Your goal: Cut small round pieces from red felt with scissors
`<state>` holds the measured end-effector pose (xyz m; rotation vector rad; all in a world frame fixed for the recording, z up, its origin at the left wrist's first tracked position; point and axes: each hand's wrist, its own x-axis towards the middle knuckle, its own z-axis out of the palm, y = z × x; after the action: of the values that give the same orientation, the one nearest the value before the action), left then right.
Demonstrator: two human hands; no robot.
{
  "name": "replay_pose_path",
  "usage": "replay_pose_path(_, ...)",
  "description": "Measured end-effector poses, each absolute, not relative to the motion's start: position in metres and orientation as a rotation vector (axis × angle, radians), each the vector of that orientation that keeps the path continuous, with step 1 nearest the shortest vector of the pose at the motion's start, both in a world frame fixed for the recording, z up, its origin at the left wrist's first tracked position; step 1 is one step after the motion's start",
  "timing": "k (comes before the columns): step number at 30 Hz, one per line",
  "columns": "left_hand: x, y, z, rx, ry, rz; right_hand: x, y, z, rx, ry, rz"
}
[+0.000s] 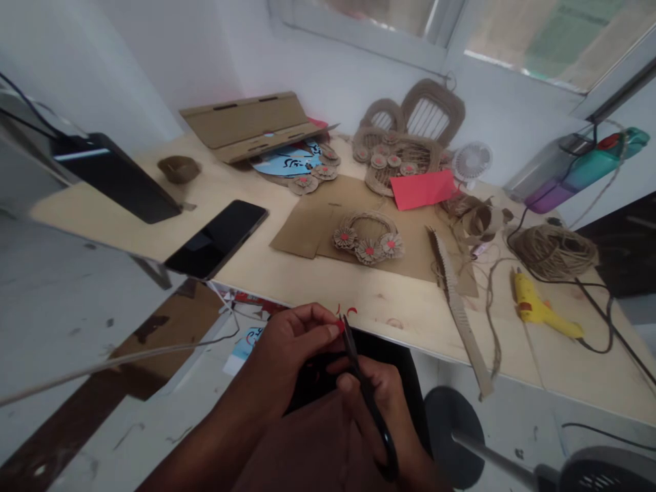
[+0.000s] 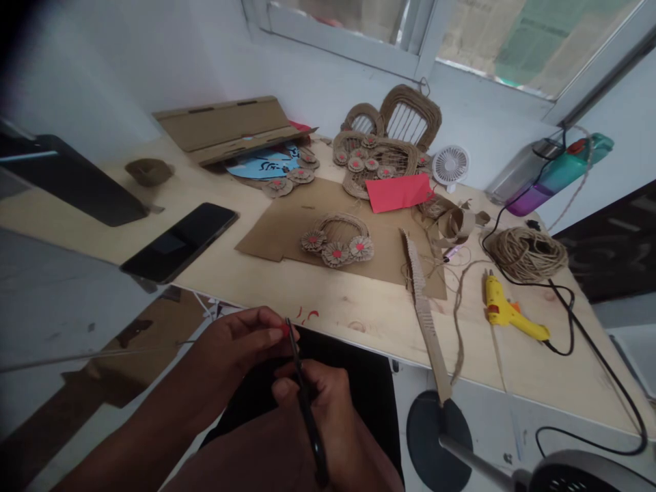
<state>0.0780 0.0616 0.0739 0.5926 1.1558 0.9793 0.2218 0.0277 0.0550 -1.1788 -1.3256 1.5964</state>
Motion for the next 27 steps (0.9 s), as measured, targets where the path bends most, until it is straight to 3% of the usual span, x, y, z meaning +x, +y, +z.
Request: replay_pose_path(27,0.0793,0.0635,0.0790,0.558,1.156,0.974,0.2224,0.0262,0.0525,-1.243,-1.348,1.556)
